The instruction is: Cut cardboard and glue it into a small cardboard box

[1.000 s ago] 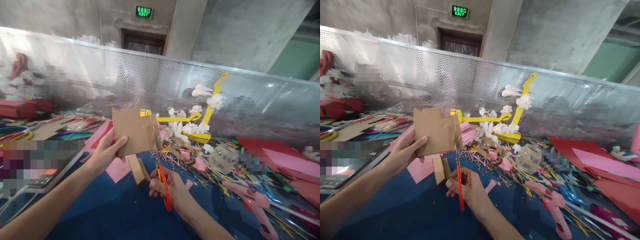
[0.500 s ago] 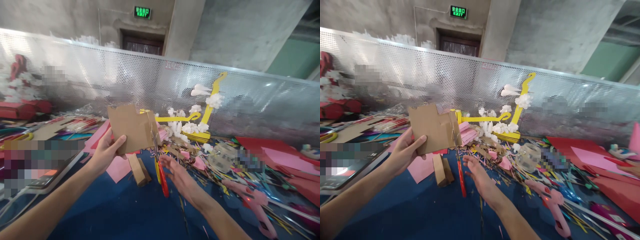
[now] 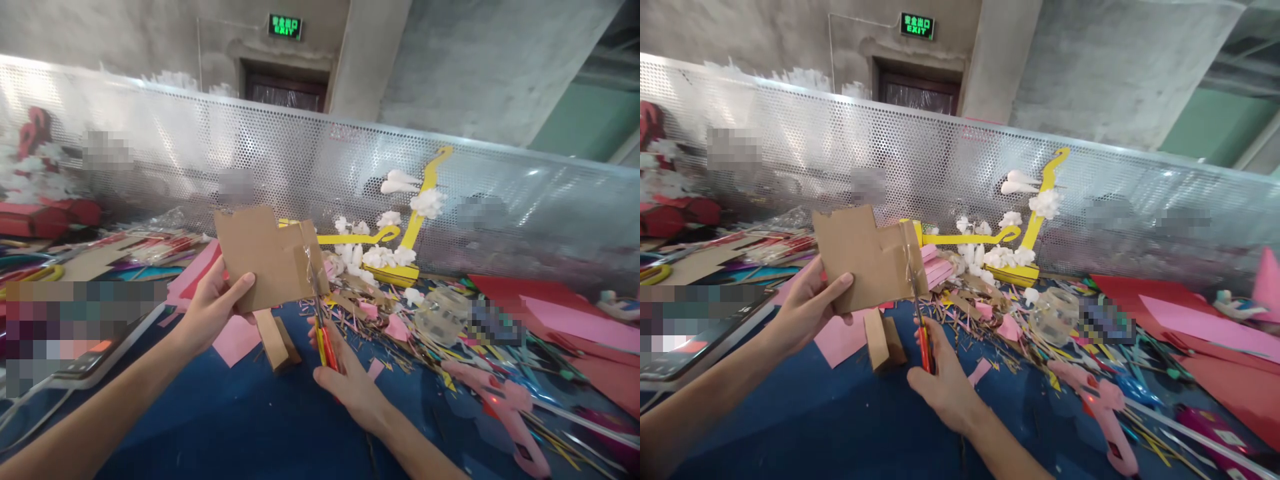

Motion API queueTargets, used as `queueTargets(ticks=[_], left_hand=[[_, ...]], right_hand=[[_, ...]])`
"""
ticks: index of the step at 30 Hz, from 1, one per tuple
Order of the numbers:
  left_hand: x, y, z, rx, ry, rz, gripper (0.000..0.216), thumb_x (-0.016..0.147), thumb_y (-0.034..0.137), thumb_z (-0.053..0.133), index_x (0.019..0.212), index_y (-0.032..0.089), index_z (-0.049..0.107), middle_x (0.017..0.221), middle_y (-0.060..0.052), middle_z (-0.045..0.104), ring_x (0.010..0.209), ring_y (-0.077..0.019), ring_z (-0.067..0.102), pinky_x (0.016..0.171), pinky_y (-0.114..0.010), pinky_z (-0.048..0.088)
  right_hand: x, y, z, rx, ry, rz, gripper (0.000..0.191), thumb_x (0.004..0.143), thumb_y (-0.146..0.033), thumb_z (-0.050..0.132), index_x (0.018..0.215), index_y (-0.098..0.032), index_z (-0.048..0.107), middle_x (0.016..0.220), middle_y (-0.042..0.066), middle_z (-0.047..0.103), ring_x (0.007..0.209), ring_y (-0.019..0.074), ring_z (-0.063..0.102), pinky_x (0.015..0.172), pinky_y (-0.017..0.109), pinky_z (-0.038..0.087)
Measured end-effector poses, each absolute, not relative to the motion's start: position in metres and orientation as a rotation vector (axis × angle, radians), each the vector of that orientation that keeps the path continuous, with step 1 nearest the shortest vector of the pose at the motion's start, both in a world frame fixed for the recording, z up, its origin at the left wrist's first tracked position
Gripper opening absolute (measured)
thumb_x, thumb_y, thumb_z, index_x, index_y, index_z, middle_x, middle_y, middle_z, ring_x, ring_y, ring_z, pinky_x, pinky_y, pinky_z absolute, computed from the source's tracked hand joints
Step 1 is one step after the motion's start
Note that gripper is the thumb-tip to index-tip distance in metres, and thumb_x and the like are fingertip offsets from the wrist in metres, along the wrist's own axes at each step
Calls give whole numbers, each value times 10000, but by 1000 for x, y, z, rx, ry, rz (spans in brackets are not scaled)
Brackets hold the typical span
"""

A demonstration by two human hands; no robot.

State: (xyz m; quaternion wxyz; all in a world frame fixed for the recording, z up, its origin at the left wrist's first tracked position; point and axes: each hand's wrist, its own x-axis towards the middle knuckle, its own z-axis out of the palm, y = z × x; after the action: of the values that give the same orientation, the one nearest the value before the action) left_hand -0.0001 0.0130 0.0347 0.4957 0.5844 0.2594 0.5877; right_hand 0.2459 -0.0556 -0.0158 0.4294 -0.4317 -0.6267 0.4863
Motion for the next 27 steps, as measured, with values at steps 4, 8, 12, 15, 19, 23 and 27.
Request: queueTargets(ticks=[4,8,12,15,19,23,27], left_hand=[[0,11,35,1418,597,1433,515,939,324,687,1402,280,465,1178,-88,697,659,-154,690,435,-236,593],[0,11,36,1427,592,1436,458,947,317,677,1364,260,498,1204,-95,687,655,-143,678,433,-232,591],[-1,11,36,1425,602,1432,490,940,331,686,1385,277,489,1222,-96,682,681,-159,689,431,-234,596],[0,10,36,1428,606,1431,539,939,333,685,1427,292,461,1219,-97,682,686,-166,693,431,-239,600],[1,10,37,1422,603,1429,517,941,327,683,1411,285,472,1207,-97,680,672,-154,677,430,-237,601],[1,10,38,1419,610,1414,545,943,325,678,1437,293,449,1215,-95,669,681,-153,679,437,-235,606],[1,11,36,1403,609,1403,575,946,328,676,1461,307,421,1208,-91,668,676,-146,673,437,-228,603]], right_hand=[[241,-59,-12,-1104,-1534,1111,708,640,-256,558,1338,-217,453,1276,104,544,1189,284,515,1078,474,383],[238,-62,-11,-1130,-1530,1067,635,614,-240,524,1248,-225,491,1104,61,530,1052,256,513,985,446,412],[238,-63,-14,-1097,-1523,1066,565,617,-216,517,1181,-241,505,1008,23,509,943,218,505,922,404,428],[238,-63,-17,-1056,-1523,1064,522,628,-207,527,1149,-246,512,997,15,508,929,209,506,891,379,439],[239,-63,-21,-1066,-1542,1032,477,654,-198,530,1128,-251,513,993,12,509,920,206,506,843,356,446],[240,-61,-26,-1066,-1537,1001,435,669,-181,540,1099,-248,532,980,9,505,945,207,516,853,344,446],[237,-59,-30,-1030,-1481,1028,413,654,-147,546,1054,-246,542,973,4,493,932,191,509,819,308,447]])
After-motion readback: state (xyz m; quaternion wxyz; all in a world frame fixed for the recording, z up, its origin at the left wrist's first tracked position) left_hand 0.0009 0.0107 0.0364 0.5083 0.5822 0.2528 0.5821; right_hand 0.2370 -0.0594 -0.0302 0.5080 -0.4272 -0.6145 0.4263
